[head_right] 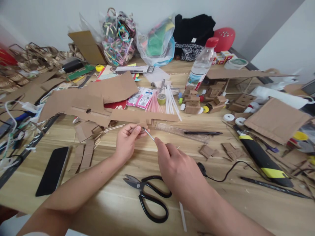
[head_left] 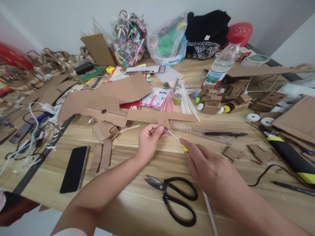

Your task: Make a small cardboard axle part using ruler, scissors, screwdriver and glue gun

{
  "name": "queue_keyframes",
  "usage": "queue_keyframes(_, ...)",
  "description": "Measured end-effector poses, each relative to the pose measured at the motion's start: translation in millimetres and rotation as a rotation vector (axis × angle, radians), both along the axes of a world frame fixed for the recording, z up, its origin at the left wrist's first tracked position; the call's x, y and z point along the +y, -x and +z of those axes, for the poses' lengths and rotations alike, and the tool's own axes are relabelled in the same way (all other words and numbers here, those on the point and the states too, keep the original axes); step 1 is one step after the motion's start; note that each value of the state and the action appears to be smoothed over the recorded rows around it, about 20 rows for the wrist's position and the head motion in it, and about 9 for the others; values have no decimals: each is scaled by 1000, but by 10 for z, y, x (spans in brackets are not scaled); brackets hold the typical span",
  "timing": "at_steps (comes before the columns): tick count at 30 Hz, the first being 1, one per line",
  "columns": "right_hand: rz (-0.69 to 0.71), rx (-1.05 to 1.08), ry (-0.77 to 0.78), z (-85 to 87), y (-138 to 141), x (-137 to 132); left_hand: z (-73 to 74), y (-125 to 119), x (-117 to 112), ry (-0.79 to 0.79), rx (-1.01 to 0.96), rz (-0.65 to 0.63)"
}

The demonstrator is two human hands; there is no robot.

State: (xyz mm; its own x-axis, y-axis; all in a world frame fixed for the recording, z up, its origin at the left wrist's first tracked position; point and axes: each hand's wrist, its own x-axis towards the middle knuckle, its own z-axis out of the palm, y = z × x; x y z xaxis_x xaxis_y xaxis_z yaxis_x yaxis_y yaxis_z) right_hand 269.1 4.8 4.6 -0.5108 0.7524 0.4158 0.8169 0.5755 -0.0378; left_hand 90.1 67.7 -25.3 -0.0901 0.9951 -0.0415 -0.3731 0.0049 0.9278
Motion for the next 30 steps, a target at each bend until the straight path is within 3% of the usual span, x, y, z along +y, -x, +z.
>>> queue_keyframes(10,23,-37,50,24,-4,-15,28,-14,-13,-14,-1,22)
queue_keyframes(16,4,-28,79,30,7,-28,-28,-20,-14,-40,-3,47)
queue_keyframes(30,-16,-8,53,12,19,-41,-29,-28,-15,-59,7,80)
